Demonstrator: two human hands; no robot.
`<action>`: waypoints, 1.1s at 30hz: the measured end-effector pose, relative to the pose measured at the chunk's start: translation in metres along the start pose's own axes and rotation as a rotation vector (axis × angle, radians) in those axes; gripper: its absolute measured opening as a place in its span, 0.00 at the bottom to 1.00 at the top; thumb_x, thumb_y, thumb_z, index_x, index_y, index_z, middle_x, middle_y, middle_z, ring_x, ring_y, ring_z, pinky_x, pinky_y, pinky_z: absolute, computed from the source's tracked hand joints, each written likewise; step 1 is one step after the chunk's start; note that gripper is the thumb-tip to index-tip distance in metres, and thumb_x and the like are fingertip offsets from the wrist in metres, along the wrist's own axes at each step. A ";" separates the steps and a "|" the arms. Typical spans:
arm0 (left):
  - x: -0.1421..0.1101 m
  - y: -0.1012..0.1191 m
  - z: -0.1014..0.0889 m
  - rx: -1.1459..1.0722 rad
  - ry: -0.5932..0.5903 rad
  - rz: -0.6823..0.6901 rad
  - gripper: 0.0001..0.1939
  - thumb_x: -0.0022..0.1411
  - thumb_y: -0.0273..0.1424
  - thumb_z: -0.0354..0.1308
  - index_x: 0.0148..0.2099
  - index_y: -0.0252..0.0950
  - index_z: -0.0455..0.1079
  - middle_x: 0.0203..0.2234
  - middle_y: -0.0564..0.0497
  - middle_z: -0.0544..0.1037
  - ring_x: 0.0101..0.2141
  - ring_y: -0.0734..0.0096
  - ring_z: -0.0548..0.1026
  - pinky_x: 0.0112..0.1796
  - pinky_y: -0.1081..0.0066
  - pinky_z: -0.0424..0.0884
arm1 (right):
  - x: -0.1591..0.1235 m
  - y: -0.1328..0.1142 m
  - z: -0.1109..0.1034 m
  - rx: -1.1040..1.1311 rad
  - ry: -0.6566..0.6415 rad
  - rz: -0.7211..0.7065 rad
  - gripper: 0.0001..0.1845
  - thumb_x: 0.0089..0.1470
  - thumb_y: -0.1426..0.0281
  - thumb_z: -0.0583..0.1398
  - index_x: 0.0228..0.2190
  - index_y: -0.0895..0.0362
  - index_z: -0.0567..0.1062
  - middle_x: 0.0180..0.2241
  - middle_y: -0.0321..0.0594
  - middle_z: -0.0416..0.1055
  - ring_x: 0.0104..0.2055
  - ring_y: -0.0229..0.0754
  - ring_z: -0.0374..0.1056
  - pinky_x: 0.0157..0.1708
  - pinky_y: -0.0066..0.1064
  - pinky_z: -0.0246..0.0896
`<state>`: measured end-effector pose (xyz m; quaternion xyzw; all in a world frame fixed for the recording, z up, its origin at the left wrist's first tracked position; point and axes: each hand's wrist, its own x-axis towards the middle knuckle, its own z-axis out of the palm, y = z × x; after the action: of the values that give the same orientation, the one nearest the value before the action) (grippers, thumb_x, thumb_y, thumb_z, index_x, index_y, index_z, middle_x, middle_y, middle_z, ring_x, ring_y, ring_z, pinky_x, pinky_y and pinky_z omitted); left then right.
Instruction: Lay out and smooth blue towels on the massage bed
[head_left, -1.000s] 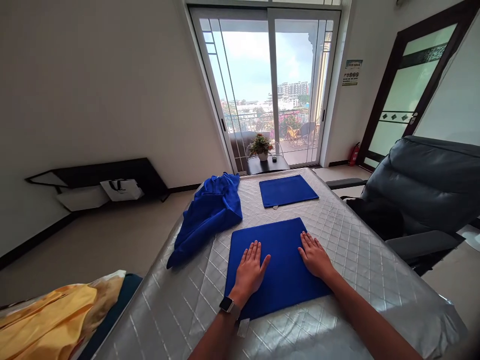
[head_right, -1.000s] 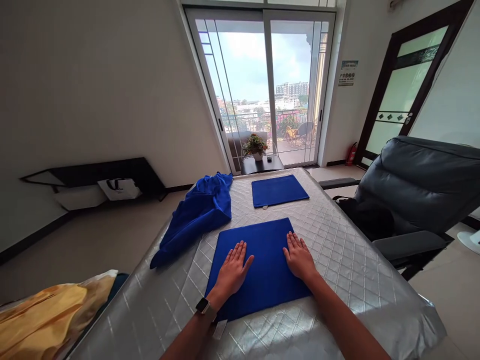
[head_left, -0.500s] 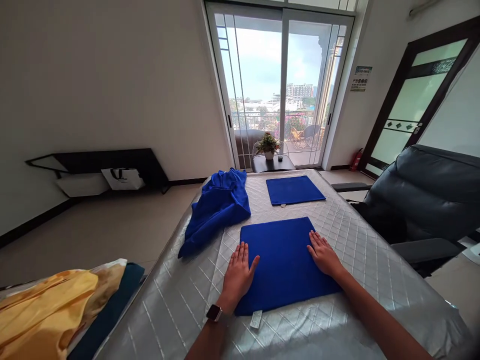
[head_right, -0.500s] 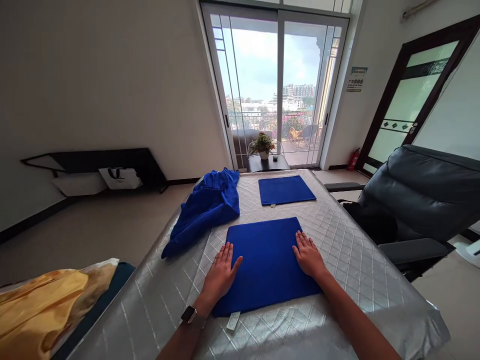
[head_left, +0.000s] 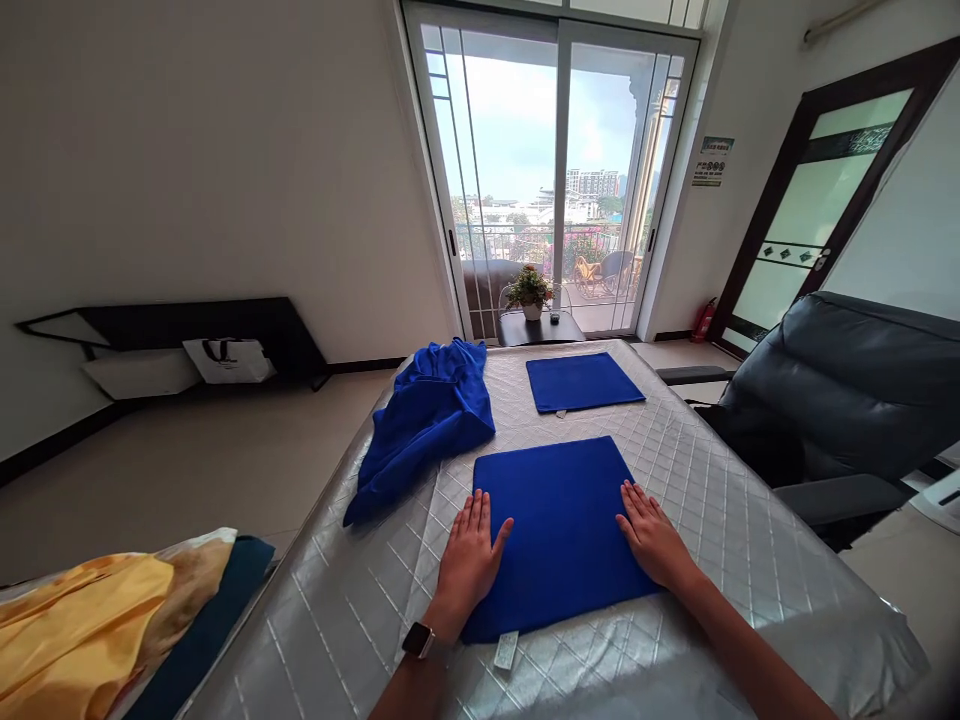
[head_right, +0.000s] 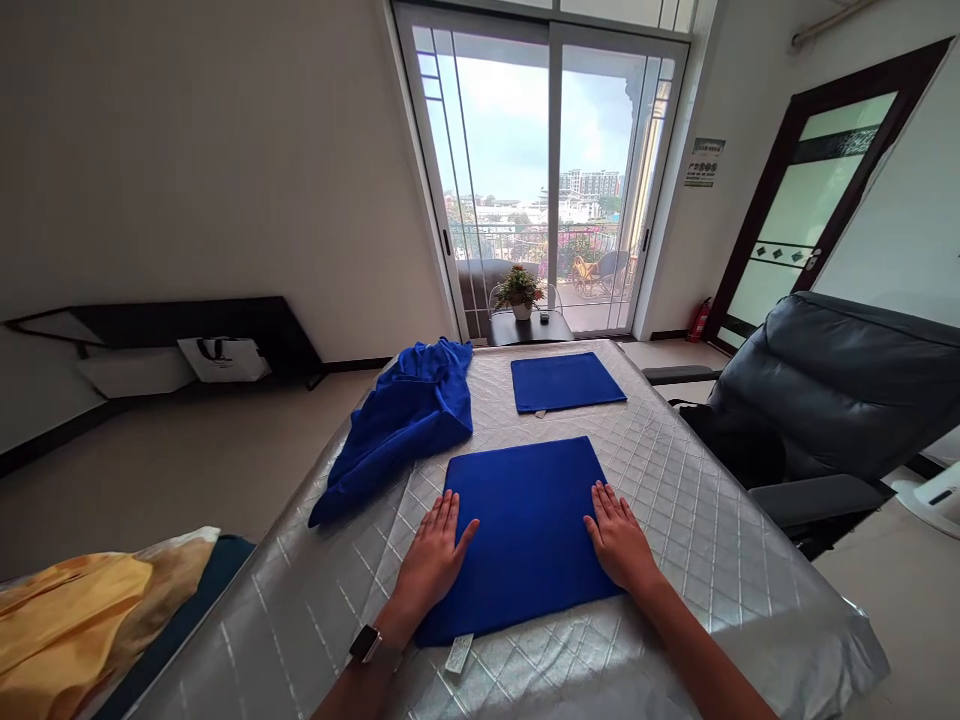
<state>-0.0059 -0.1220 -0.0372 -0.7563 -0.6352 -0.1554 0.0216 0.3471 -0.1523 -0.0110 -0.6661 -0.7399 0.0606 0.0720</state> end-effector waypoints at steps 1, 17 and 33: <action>0.000 0.000 -0.001 0.006 -0.003 0.001 0.42 0.73 0.56 0.34 0.75 0.30 0.48 0.71 0.37 0.56 0.70 0.50 0.55 0.67 0.47 0.57 | 0.000 0.000 0.001 0.002 0.004 -0.001 0.35 0.71 0.58 0.39 0.72 0.63 0.50 0.74 0.44 0.41 0.76 0.44 0.36 0.73 0.45 0.37; 0.002 0.176 -0.021 -0.103 -0.094 0.464 0.34 0.76 0.47 0.36 0.75 0.34 0.51 0.72 0.43 0.55 0.71 0.60 0.53 0.68 0.54 0.58 | 0.000 -0.004 -0.005 0.037 0.022 -0.017 0.34 0.71 0.60 0.42 0.71 0.62 0.52 0.73 0.46 0.42 0.76 0.46 0.37 0.72 0.46 0.37; -0.017 0.095 -0.017 0.000 -0.142 0.198 0.37 0.74 0.52 0.36 0.76 0.38 0.46 0.72 0.44 0.54 0.71 0.57 0.52 0.68 0.49 0.56 | 0.001 -0.004 -0.004 0.074 0.003 0.006 0.35 0.71 0.59 0.40 0.72 0.63 0.49 0.73 0.42 0.40 0.76 0.45 0.35 0.73 0.44 0.34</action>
<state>0.0795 -0.1606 -0.0097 -0.8245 -0.5572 -0.0988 -0.0081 0.3440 -0.1522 -0.0062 -0.6652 -0.7352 0.0870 0.0973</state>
